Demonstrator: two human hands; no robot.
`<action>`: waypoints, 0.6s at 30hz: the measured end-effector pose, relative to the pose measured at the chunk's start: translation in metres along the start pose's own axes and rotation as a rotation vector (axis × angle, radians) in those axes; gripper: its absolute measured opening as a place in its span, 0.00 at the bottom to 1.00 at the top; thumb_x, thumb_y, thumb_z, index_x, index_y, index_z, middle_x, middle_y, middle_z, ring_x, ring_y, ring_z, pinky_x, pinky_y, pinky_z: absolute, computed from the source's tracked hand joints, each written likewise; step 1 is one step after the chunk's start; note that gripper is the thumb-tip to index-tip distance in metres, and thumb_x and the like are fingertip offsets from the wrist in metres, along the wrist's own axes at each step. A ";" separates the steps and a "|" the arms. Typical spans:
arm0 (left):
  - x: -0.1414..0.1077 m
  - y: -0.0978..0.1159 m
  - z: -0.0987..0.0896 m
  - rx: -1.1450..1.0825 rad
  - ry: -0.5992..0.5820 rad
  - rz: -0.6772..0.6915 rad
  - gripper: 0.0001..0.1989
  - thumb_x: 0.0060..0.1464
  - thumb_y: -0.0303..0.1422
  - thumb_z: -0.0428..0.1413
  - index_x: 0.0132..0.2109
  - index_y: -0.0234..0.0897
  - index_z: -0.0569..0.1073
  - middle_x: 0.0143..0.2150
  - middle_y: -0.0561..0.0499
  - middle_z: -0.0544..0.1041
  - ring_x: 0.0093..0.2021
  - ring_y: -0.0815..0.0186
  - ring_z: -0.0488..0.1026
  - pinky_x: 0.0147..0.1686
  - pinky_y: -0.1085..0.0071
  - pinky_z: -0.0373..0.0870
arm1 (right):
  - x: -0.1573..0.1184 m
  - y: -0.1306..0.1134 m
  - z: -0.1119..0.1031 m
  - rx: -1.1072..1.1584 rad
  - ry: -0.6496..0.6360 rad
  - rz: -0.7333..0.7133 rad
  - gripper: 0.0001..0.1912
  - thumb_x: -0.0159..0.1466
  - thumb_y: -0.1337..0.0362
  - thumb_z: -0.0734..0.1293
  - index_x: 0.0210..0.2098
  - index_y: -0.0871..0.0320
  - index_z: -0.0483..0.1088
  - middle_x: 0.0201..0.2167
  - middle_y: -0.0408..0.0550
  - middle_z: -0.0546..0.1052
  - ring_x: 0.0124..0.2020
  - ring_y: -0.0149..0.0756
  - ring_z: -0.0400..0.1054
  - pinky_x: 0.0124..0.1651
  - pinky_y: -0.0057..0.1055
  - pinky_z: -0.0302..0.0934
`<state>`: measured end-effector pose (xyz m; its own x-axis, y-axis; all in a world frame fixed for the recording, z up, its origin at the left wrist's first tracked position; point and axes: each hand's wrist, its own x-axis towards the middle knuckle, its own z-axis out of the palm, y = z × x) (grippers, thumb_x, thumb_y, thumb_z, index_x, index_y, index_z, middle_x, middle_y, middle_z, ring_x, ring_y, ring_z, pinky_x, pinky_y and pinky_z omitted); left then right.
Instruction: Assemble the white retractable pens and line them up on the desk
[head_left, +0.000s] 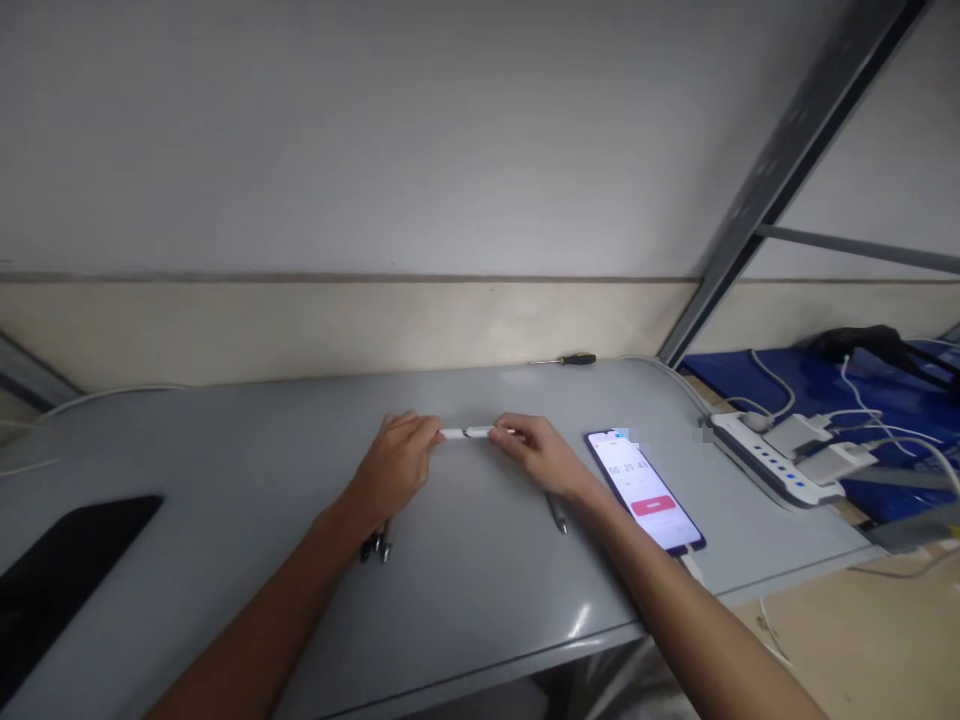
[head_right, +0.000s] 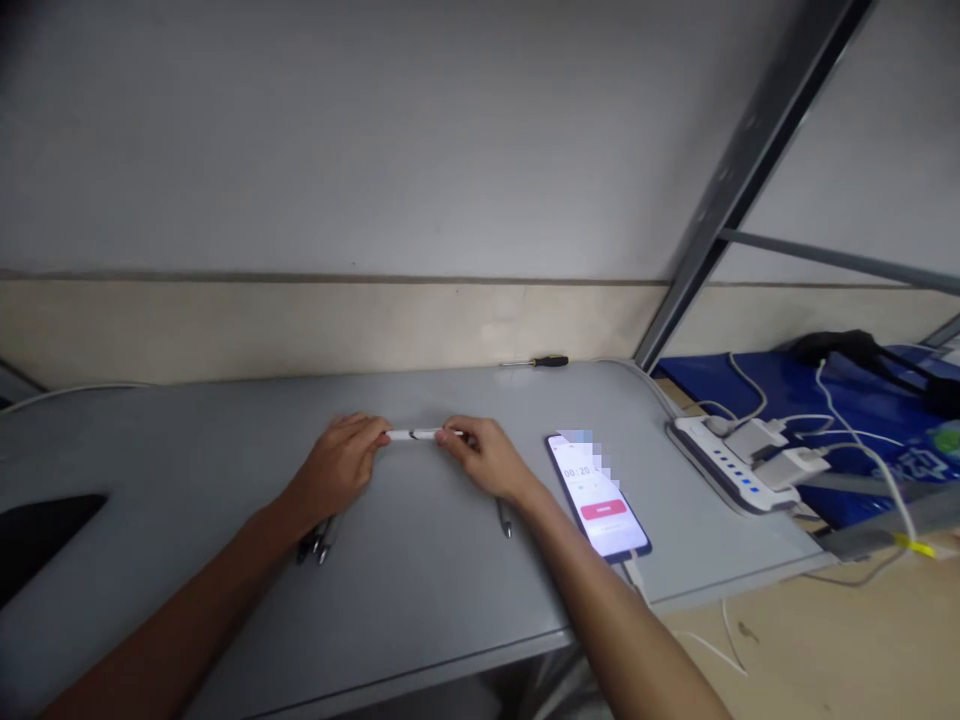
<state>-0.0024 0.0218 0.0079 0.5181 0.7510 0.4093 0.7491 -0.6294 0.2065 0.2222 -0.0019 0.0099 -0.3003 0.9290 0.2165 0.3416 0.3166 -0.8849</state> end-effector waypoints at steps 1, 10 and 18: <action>0.000 -0.001 0.001 -0.030 -0.004 -0.008 0.16 0.64 0.31 0.39 0.30 0.39 0.65 0.27 0.50 0.70 0.32 0.62 0.65 0.37 0.65 0.60 | 0.000 0.001 0.001 -0.036 0.043 -0.044 0.16 0.66 0.53 0.61 0.32 0.58 0.72 0.28 0.43 0.72 0.29 0.31 0.63 0.33 0.27 0.55; -0.002 0.001 0.002 -0.101 -0.044 -0.026 0.12 0.65 0.35 0.41 0.39 0.37 0.67 0.36 0.48 0.71 0.39 0.61 0.67 0.43 0.63 0.63 | 0.002 0.007 -0.001 0.071 0.034 0.125 0.21 0.67 0.51 0.59 0.28 0.60 0.72 0.18 0.42 0.68 0.20 0.29 0.59 0.28 0.28 0.54; -0.002 0.005 0.000 -0.103 -0.088 0.000 0.11 0.65 0.33 0.41 0.41 0.37 0.68 0.35 0.49 0.71 0.39 0.61 0.66 0.42 0.63 0.63 | 0.002 0.005 -0.005 0.069 0.068 0.184 0.19 0.62 0.50 0.64 0.35 0.61 0.74 0.19 0.42 0.67 0.21 0.29 0.57 0.26 0.28 0.51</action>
<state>0.0001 0.0173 0.0086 0.5558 0.7628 0.3306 0.7050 -0.6432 0.2988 0.2280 0.0023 0.0079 -0.1768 0.9815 0.0738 0.3228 0.1286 -0.9377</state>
